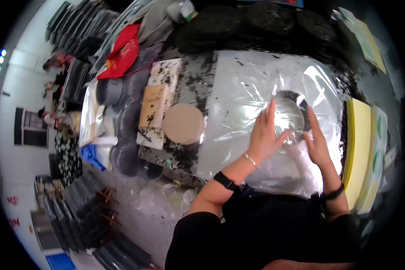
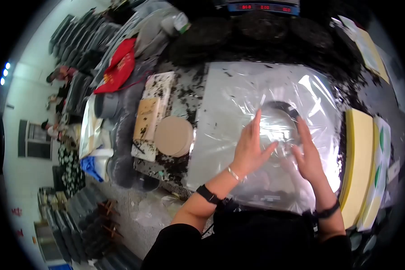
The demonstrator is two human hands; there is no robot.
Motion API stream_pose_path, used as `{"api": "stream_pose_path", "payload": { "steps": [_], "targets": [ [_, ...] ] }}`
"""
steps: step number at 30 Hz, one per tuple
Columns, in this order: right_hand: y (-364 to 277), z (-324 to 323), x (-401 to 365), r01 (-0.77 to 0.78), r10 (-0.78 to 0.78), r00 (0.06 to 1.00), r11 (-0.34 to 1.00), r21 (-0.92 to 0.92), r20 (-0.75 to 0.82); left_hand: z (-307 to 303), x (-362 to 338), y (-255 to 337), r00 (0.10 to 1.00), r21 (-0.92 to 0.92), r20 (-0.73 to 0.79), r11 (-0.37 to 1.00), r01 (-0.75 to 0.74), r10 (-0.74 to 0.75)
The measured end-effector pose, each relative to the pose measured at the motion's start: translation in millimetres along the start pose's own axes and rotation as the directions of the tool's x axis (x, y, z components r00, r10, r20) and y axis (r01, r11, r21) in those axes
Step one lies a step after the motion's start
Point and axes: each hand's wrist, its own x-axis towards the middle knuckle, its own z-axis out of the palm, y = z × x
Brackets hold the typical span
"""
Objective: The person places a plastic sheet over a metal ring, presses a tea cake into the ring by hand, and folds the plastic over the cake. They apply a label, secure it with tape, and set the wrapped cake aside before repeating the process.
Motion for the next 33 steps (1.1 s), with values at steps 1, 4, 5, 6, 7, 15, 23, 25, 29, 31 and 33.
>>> {"api": "stream_pose_path", "payload": {
  "steps": [1,4,5,6,7,15,23,25,29,31,33],
  "targets": [
    [27,0,-14,0.003,0.009,0.994,0.994,0.113,-0.105,-11,-15,-4,0.997,-0.155,-0.074,0.987,-0.035,0.024],
    [65,-25,-11,-0.053,0.041,0.998,0.935,-0.352,-0.040,-69,-39,-60,0.940,0.241,-0.333,0.958,0.156,-0.069],
    [85,-31,-8,-0.071,0.113,0.991,0.904,-0.422,0.076,-92,-44,-90,0.902,0.499,-0.427,0.816,0.293,-0.063],
    [97,-36,-2,-0.083,0.192,0.966,0.864,-0.497,0.171,-111,-48,-115,0.805,0.510,-0.566,0.692,0.510,-0.176],
    [74,-52,18,-0.151,0.255,0.959,0.829,-0.539,0.124,-131,-57,-141,0.774,0.653,-0.599,0.433,0.621,-0.206],
    [17,-72,321,0.283,-0.331,0.940,0.887,-0.364,-0.077,-175,-93,-118,0.895,0.691,-0.239,0.581,0.429,-0.376],
    [62,-51,432,0.304,-0.189,0.946,0.795,-0.525,0.262,-207,-72,-39,0.774,0.510,-0.630,0.718,0.474,-0.063],
    [64,-52,422,0.278,-0.192,0.957,0.829,-0.486,0.219,-173,-53,-7,0.819,0.488,-0.565,0.841,0.235,0.099],
    [35,-52,370,0.265,-0.420,0.901,0.730,-0.630,-0.108,-88,-21,39,0.874,0.436,0.006,0.785,-0.439,0.486],
    [4,-65,322,0.348,-0.563,0.815,0.663,-0.663,-0.136,-37,-24,34,0.827,0.416,0.099,0.731,-0.540,0.554],
    [-21,-73,252,0.442,-0.660,0.740,0.622,-0.646,-0.130,-3,-37,20,0.856,0.369,0.128,0.777,-0.510,0.501]
  ]
}}
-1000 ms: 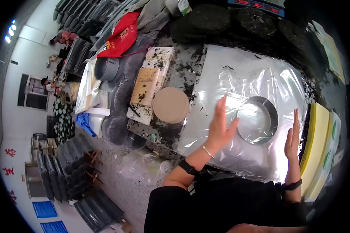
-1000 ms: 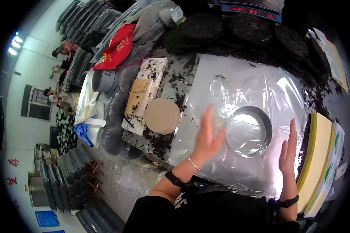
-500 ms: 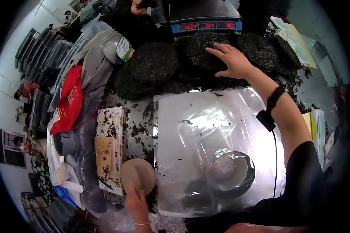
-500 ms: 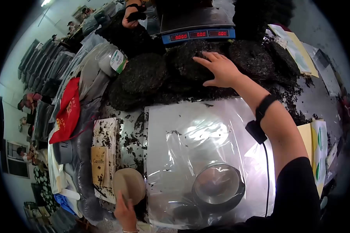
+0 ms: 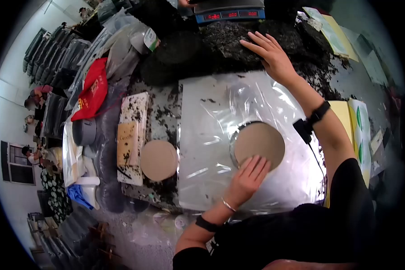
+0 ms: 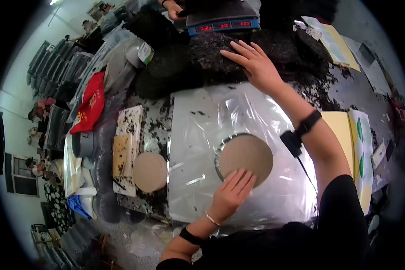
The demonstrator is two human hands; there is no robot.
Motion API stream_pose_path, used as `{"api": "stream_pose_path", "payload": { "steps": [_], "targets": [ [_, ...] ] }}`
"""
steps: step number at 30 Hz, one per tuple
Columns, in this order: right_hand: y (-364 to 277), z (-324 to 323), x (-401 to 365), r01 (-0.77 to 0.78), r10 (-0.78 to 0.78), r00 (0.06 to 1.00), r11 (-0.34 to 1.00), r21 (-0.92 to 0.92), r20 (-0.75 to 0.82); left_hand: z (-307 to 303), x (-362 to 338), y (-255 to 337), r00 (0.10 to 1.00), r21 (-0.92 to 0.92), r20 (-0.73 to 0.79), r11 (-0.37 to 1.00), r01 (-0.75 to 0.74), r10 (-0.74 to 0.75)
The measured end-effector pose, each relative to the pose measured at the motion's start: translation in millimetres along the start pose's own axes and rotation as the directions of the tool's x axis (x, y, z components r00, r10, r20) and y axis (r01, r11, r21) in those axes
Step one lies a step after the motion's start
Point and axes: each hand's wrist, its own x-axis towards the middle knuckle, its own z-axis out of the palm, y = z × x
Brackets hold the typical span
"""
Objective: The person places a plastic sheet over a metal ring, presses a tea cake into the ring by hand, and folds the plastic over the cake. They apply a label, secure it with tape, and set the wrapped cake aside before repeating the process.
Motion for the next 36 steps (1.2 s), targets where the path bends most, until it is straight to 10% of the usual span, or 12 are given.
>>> {"api": "stream_pose_path", "payload": {
  "steps": [7,10,14,15,23,27,31,33,35,36],
  "targets": [
    [-153,-89,-191,-0.073,0.063,0.948,0.997,0.022,0.313,-5,-47,-10,0.945,-0.293,-0.155,0.927,0.235,-0.289],
    [-169,-79,-216,-0.194,0.047,0.836,0.957,0.214,0.547,-36,-10,-18,0.807,-0.465,0.109,0.688,0.557,-0.580],
    [-139,-84,-177,-0.370,-0.027,0.797,0.768,0.523,0.604,-20,46,-40,0.740,-0.027,0.538,0.870,0.492,-0.402],
    [-143,-85,-154,-0.537,0.164,0.669,0.781,0.319,0.725,-10,53,-47,0.702,0.010,0.583,0.868,0.496,-0.408],
    [-147,34,-155,-0.433,0.227,0.250,0.896,-0.101,0.941,76,57,-73,0.386,0.345,0.734,0.797,0.496,-0.559],
    [-145,34,-163,-0.353,0.138,0.409,0.935,0.018,0.902,46,63,-66,0.478,0.210,0.730,0.826,0.522,-0.488],
    [-139,-16,-127,-0.546,0.305,0.564,0.835,0.070,0.767,18,54,-75,0.923,-0.132,0.283,0.943,0.306,-0.260],
    [-128,-21,-105,-0.272,0.249,0.952,0.955,0.119,0.179,0,69,-90,0.977,-0.245,-0.004,0.947,0.206,-0.214],
    [-87,38,-130,-0.324,0.232,0.926,0.893,0.313,0.298,16,66,-111,0.980,-0.418,0.044,0.888,0.194,-0.194],
    [-69,63,-152,-0.615,0.352,0.783,0.555,0.560,0.512,19,64,-112,0.960,-0.549,0.141,0.788,0.278,-0.241]
  ]
}}
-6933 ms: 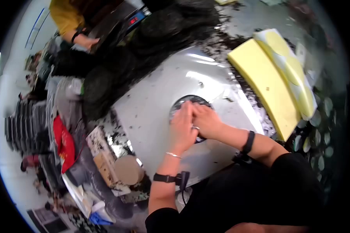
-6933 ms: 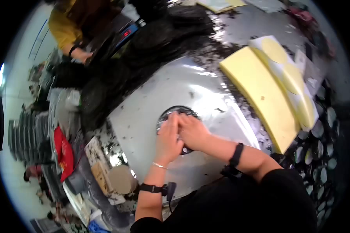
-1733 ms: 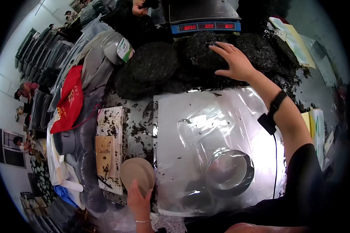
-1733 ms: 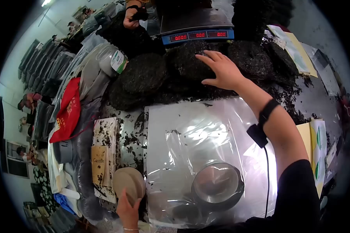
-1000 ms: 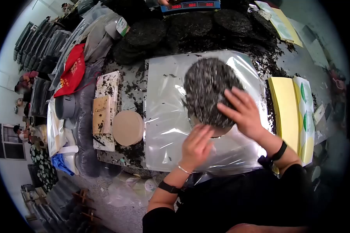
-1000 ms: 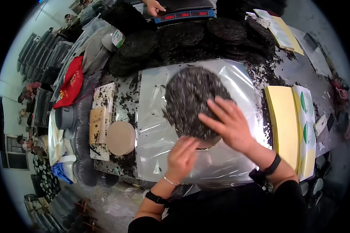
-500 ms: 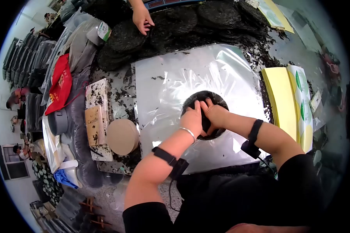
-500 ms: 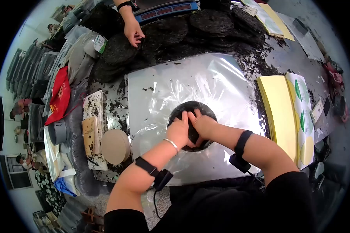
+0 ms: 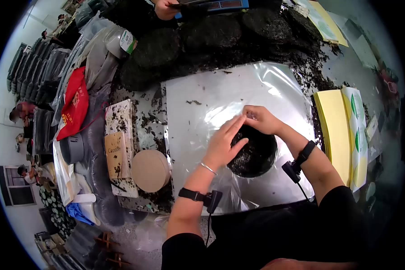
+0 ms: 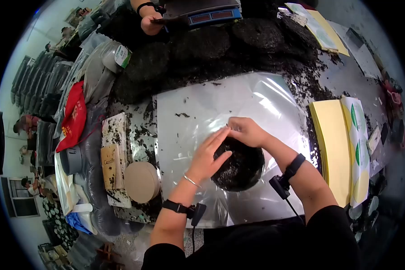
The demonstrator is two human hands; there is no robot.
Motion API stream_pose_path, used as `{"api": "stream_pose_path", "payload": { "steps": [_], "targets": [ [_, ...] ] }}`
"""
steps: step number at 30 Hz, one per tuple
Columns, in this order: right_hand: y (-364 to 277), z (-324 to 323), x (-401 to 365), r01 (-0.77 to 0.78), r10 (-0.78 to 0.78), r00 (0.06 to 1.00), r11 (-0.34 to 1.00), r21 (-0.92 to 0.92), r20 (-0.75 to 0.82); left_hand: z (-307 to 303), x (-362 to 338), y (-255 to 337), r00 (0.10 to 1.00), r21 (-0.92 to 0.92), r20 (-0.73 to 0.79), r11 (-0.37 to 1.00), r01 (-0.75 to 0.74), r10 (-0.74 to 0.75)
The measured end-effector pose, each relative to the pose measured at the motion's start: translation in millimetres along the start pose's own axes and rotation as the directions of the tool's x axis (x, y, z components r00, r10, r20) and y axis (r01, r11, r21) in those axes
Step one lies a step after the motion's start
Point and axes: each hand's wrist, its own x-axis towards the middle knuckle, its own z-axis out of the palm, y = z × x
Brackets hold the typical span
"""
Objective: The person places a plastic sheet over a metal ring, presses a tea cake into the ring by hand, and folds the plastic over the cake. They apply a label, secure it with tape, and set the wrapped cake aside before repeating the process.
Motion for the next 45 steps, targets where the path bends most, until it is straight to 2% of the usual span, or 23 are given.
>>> {"api": "stream_pose_path", "payload": {
  "steps": [1,2,3,4,5,6,7,8,9,11,14,17,21,27,29,30,31,33,34,37,38,42,45],
  "targets": [
    [22,0,5,-0.270,0.216,0.961,0.872,0.408,0.174,0,1,-5,0.994,-0.155,0.068,0.984,0.090,-0.080],
    [29,-2,9,-0.390,0.347,0.920,0.779,0.491,0.182,-2,1,-11,0.990,-0.119,0.119,0.988,0.094,-0.080],
    [32,1,9,-0.501,0.474,0.855,0.654,0.567,0.209,-2,3,-10,0.987,-0.165,0.126,0.979,0.120,-0.100],
    [33,6,16,-0.560,0.566,0.814,0.710,0.427,0.127,-2,3,-10,0.983,-0.167,0.136,0.975,0.147,-0.125],
    [36,-3,28,-0.527,0.528,0.843,0.849,-0.044,0.104,-2,6,-10,0.980,-0.167,0.137,0.971,0.169,-0.147],
    [26,-9,47,-0.346,0.345,0.937,0.900,-0.264,-0.054,-4,8,-9,0.975,-0.162,0.144,0.968,0.194,-0.171],
    [13,-16,71,-0.174,0.109,0.981,0.854,-0.491,-0.159,-5,9,-9,0.969,-0.157,0.151,0.963,0.218,-0.195],
    [6,-29,104,-0.056,-0.109,0.963,0.814,-0.578,-0.247,-7,12,-9,0.964,-0.163,0.169,0.958,0.234,-0.207],
    [1,-44,143,0.043,-0.325,0.895,0.743,-0.667,-0.305,-7,12,-12,0.964,-0.165,0.166,0.958,0.233,-0.206],
    [-16,-62,211,0.110,-0.538,0.756,0.667,-0.737,-0.373,-10,13,-13,0.944,-0.156,0.210,0.945,0.288,-0.254],
    [-1,-78,273,0.230,-0.397,0.918,0.491,-0.840,0.020,-10,14,-16,0.953,-0.151,0.199,0.954,0.260,-0.229],
    [7,-75,286,0.208,-0.120,0.978,0.459,-0.864,0.171,-11,14,-16,0.951,-0.158,0.202,0.951,0.267,-0.234],
    [4,-64,278,0.149,-0.111,0.988,0.442,-0.885,0.111,-5,7,-15,0.953,-0.154,0.185,0.951,0.270,-0.240],
    [17,-56,277,0.089,-0.238,0.971,0.373,-0.923,-0.003,-2,5,-15,0.964,-0.177,0.191,0.960,0.219,-0.185],
    [9,-57,274,0.086,-0.290,0.954,0.490,-0.868,-0.070,-1,2,-15,0.969,-0.154,0.176,0.967,0.203,-0.175],
    [6,-58,266,0.166,-0.444,0.890,0.530,-0.832,-0.105,1,1,-17,0.968,-0.145,0.174,0.967,0.207,-0.181],
    [-14,-59,258,0.121,-0.315,0.939,0.678,-0.725,-0.138,3,0,-16,0.967,-0.139,0.175,0.967,0.213,-0.188],
    [-47,-58,241,-0.070,-0.096,0.956,0.841,-0.536,-0.277,2,-1,-15,0.965,-0.137,0.179,0.967,0.216,-0.191],
    [-37,-54,245,-0.003,-0.218,0.919,0.828,-0.561,-0.327,3,0,-15,0.964,-0.136,0.182,0.966,0.219,-0.193],
    [-43,-53,256,0.037,-0.305,0.933,0.606,-0.794,-0.190,3,0,-17,0.965,-0.144,0.191,0.967,0.210,-0.181],
    [-50,-52,259,-0.009,-0.188,0.970,0.603,-0.797,-0.152,1,0,-15,0.960,-0.142,0.201,0.964,0.225,-0.195],
    [-6,-39,283,-0.037,-0.069,0.994,0.473,-0.880,-0.079,-1,1,-13,0.956,-0.160,0.208,0.957,0.241,-0.206],
    [26,-27,284,-0.022,-0.361,0.920,0.337,-0.941,-0.151,6,-1,-22,0.971,-0.155,0.167,0.969,0.195,-0.169]
  ]
}}
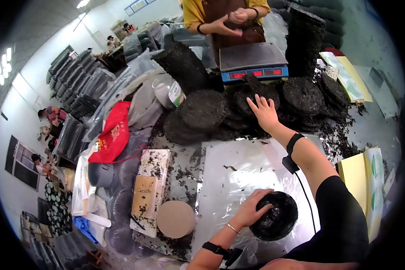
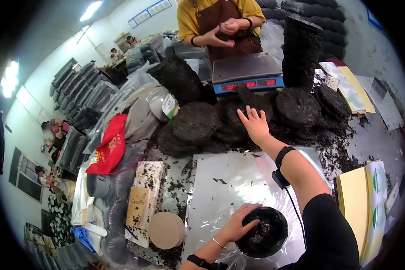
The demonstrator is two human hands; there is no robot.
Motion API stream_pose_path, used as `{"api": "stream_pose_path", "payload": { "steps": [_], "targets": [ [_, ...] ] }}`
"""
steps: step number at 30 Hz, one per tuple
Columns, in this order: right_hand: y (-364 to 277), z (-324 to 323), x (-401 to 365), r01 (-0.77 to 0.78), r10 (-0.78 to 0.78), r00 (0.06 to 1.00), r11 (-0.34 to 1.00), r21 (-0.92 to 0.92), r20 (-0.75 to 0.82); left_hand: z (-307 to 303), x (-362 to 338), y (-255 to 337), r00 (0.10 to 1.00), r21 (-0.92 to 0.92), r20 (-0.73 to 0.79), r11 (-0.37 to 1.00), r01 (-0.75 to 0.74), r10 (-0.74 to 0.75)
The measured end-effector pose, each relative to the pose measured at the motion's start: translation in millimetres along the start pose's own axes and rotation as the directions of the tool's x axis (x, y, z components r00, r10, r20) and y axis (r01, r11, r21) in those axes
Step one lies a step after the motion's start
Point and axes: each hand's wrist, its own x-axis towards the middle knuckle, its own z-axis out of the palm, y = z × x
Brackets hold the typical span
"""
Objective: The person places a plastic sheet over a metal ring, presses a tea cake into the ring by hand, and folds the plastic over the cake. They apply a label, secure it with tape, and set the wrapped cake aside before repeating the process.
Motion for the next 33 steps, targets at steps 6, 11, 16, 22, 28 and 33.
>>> {"api": "stream_pose_path", "payload": {
  "steps": [6,11,16,22,28,33],
  "targets": [
    [18,-84,-39,0.088,-0.099,0.947,0.995,-0.049,-0.305,14,-8,-37,0.983,-0.188,-0.179,0.979,-0.074,0.040],
    [9,-237,-156,0.255,-0.214,0.925,0.962,0.096,-0.313,-46,-21,21,0.600,-0.443,-0.762,0.871,-0.212,-0.241],
    [-39,-298,-318,0.255,-0.219,0.966,0.884,0.393,-0.134,-65,-75,80,0.653,-0.155,-0.753,0.942,-0.299,0.083],
    [-60,-294,-348,0.071,-0.253,0.949,0.756,0.651,0.190,0,-51,101,0.894,0.475,-0.123,0.816,-0.329,0.432],
    [-51,-260,-354,0.032,-0.348,0.911,0.596,0.802,0.222,54,-26,59,0.962,0.834,0.160,0.491,-0.251,0.220],
    [-57,-251,-349,-0.054,-0.085,0.980,0.762,0.645,0.182,60,-23,40,0.979,0.846,0.163,0.493,-0.203,0.123]
  ]
}}
